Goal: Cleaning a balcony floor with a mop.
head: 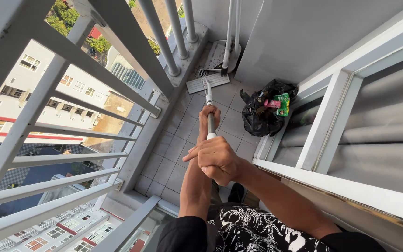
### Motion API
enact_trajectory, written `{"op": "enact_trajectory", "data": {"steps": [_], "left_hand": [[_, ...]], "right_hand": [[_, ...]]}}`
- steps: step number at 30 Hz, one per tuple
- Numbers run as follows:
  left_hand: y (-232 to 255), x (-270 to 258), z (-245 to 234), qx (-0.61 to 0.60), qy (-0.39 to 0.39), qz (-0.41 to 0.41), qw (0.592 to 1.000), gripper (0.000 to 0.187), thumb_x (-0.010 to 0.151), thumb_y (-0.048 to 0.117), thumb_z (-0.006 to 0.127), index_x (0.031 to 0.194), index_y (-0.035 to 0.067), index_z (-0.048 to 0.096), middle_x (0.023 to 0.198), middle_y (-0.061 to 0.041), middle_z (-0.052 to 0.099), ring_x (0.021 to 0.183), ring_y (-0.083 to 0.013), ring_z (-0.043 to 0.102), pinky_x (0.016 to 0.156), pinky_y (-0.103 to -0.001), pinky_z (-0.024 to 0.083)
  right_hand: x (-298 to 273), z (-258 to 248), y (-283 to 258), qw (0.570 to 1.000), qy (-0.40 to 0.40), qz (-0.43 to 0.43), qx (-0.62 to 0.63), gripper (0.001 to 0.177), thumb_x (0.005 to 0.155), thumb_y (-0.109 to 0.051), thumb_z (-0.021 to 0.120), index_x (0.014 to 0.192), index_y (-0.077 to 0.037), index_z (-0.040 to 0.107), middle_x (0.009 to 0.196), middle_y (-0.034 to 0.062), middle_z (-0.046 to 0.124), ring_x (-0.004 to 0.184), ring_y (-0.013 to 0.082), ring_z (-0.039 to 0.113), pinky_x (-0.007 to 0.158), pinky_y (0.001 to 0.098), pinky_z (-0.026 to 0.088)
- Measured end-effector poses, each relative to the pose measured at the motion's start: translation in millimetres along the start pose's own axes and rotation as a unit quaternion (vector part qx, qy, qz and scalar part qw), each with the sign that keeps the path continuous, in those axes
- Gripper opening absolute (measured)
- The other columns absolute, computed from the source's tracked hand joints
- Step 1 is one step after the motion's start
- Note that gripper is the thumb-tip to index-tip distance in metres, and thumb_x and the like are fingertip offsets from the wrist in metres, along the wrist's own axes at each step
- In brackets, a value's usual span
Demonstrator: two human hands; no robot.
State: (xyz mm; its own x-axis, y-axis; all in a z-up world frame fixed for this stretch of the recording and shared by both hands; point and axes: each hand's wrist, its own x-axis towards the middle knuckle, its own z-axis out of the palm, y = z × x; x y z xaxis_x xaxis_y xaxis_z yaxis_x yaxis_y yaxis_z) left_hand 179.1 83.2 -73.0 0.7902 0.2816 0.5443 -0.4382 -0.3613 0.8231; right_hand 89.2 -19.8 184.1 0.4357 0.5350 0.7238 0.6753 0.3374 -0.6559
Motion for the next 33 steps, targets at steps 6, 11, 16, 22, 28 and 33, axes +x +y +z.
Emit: {"op": "enact_trajectory", "data": {"steps": [6, 11, 16, 22, 28, 33], "left_hand": [[31, -16, -11, 0.006, -0.053, -0.198, 0.979, 0.021, 0.088, 0.002, 0.069, 0.075, -0.002, 0.053, 0.075, -0.009, 0.058, 0.060, -0.0205, 0.052, 0.059, -0.034, 0.044], [58, -8, -19, 0.093, -0.079, -0.222, 0.968, 0.017, 0.086, 0.012, 0.070, 0.074, 0.004, 0.061, 0.075, -0.006, 0.065, 0.062, -0.0246, 0.064, 0.061, -0.038, 0.049], [68, 1, -12, 0.171, -0.100, -0.244, 0.949, 0.018, 0.084, 0.020, 0.072, 0.073, 0.008, 0.066, 0.072, -0.007, 0.068, 0.064, -0.0309, 0.067, 0.064, -0.042, 0.051], [95, 9, -15, 0.114, -0.091, -0.238, 0.960, 0.018, 0.085, 0.018, 0.071, 0.074, 0.006, 0.065, 0.076, -0.008, 0.067, 0.066, -0.0324, 0.066, 0.062, -0.044, 0.050], [87, 23, -6, 0.059, -0.001, -0.123, 0.991, 0.027, 0.088, 0.016, 0.074, 0.071, 0.001, 0.059, 0.072, -0.013, 0.063, 0.067, -0.0346, 0.061, 0.066, -0.044, 0.049], [128, 55, -38, 0.010, -0.107, -0.197, 0.975, 0.045, 0.088, 0.024, 0.078, 0.061, -0.001, 0.052, 0.053, -0.012, 0.050, 0.054, -0.0235, 0.045, 0.054, -0.040, 0.040]], "right_hand": [[-20, 12, -13, 0.999, -0.017, 0.047, -0.016, 0.018, 0.078, -0.008, 0.051, 0.060, -0.005, 0.051, 0.061, 0.0083, 0.061, 0.084, 0.0309, 0.079, 0.087, 0.0475, 0.065], [-31, 15, -17, 0.998, 0.008, 0.060, -0.035, 0.019, 0.077, -0.008, 0.049, 0.058, -0.006, 0.050, 0.057, 0.0062, 0.058, 0.085, 0.0302, 0.079, 0.091, 0.0494, 0.065], [-22, 2, -30, 0.995, 0.040, 0.085, -0.032, 0.022, 0.078, -0.006, 0.046, 0.056, -0.006, 0.048, 0.055, 0.0047, 0.055, 0.087, 0.0308, 0.080, 0.092, 0.0499, 0.065], [-5, -11, -39, 0.996, 0.038, 0.077, -0.006, 0.021, 0.074, -0.006, 0.045, 0.053, -0.009, 0.045, 0.053, 0.0027, 0.053, 0.078, 0.0274, 0.079, 0.093, 0.0530, 0.065], [56, -30, -76, 0.998, 0.064, 0.022, -0.011, 0.017, 0.073, -0.009, 0.046, 0.056, -0.006, 0.045, 0.053, 0.0037, 0.049, 0.060, 0.0216, 0.070, 0.085, 0.0538, 0.067], [103, -31, -115, 0.991, 0.129, 0.034, -0.011, 0.020, 0.082, -0.012, 0.045, 0.064, -0.004, 0.050, 0.059, 0.0053, 0.054, 0.060, 0.0224, 0.067, 0.076, 0.0519, 0.067]]}}
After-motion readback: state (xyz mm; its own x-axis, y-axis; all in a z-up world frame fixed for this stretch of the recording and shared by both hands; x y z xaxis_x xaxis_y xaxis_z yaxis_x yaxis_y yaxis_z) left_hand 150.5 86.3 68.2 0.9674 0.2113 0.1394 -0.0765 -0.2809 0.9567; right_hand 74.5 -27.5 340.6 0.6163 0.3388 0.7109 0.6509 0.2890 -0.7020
